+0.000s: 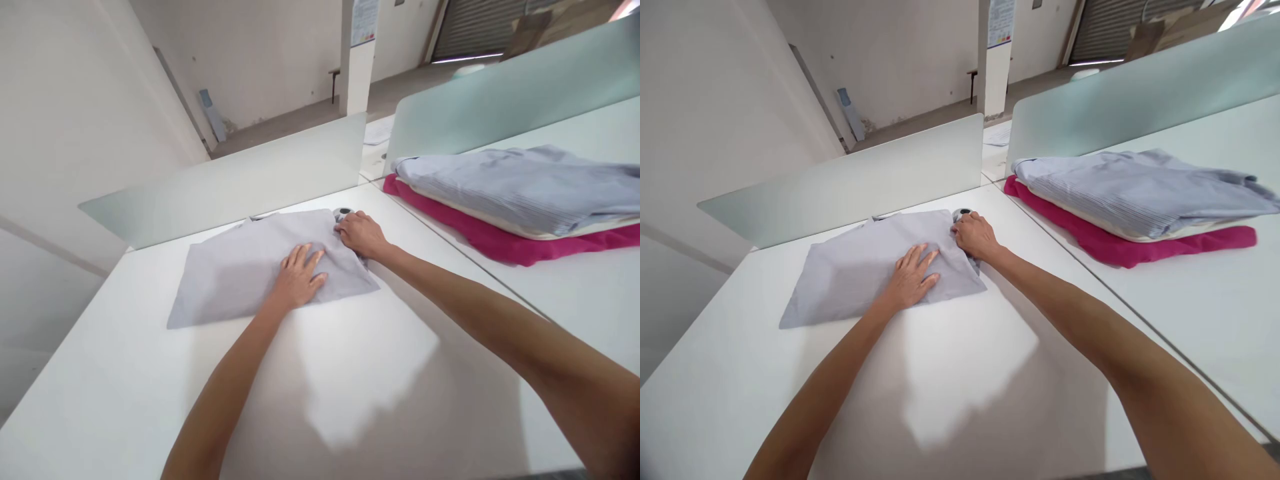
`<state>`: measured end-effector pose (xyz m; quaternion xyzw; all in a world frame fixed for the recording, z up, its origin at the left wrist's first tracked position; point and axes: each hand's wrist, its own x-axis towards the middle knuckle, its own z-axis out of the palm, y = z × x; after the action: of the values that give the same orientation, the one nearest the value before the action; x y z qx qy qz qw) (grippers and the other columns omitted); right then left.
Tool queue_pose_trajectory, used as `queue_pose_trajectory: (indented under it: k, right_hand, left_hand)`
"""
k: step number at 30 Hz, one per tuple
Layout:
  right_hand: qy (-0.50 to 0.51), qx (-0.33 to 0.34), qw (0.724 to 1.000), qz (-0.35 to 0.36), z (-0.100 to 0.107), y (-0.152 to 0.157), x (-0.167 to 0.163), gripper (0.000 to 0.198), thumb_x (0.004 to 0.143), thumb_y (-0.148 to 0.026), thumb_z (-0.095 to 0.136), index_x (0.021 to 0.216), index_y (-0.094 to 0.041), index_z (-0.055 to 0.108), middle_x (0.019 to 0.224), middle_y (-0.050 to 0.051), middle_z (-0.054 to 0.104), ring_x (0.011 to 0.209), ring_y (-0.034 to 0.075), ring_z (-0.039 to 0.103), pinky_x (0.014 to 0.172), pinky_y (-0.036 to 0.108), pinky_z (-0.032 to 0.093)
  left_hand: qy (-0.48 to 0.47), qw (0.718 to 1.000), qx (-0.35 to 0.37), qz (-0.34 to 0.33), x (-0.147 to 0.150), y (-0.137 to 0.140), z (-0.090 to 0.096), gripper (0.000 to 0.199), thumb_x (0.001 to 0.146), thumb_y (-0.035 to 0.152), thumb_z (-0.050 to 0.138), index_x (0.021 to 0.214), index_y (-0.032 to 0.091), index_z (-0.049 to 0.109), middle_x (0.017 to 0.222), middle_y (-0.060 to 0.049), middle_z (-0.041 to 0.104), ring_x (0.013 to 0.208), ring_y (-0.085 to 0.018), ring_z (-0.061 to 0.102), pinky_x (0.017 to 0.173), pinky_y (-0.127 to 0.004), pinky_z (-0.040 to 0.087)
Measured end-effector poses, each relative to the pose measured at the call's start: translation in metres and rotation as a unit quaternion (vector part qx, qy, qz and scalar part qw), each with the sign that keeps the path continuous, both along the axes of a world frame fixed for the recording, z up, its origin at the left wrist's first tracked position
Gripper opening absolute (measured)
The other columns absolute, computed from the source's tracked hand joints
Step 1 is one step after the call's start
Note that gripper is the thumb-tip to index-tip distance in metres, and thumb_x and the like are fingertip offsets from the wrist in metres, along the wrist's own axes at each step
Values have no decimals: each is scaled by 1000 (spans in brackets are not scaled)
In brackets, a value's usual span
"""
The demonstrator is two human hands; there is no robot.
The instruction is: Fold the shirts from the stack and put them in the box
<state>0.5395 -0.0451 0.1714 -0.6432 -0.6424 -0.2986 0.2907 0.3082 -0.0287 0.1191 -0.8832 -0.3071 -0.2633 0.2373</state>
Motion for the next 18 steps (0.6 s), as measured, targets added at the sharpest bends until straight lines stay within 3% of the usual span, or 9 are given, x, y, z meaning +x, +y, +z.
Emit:
queue_pose_trajectory:
  k: [6,12,18]
  right_hand:
    - [-25,13,999,-15,-5,11,10,48,101,-23,40,137,-15,71,134,15,69,124,35,54,104,48,47]
    - [-44,42,998,-19,-11,16,15,49,101,-28,40,134,-14,72,137,20,63,123,37,53,102,51,46]
    - [43,27,999,-4,-10,29,25,55,95,-33,45,142,-16,67,151,20,54,135,40,48,112,58,42]
  left_hand:
    - [33,999,-27,3,-1,-4,-2,62,109,49,43,166,27,39,176,-12,29,164,-33,25,129,-54,29]
    - [27,999,-24,-8,-1,-4,-4,61,109,50,42,164,26,42,175,-12,33,163,-33,26,129,-54,29]
    - [17,1000,-19,-16,-1,-4,-6,57,108,49,43,162,29,46,172,-8,40,162,-32,29,129,-52,30]
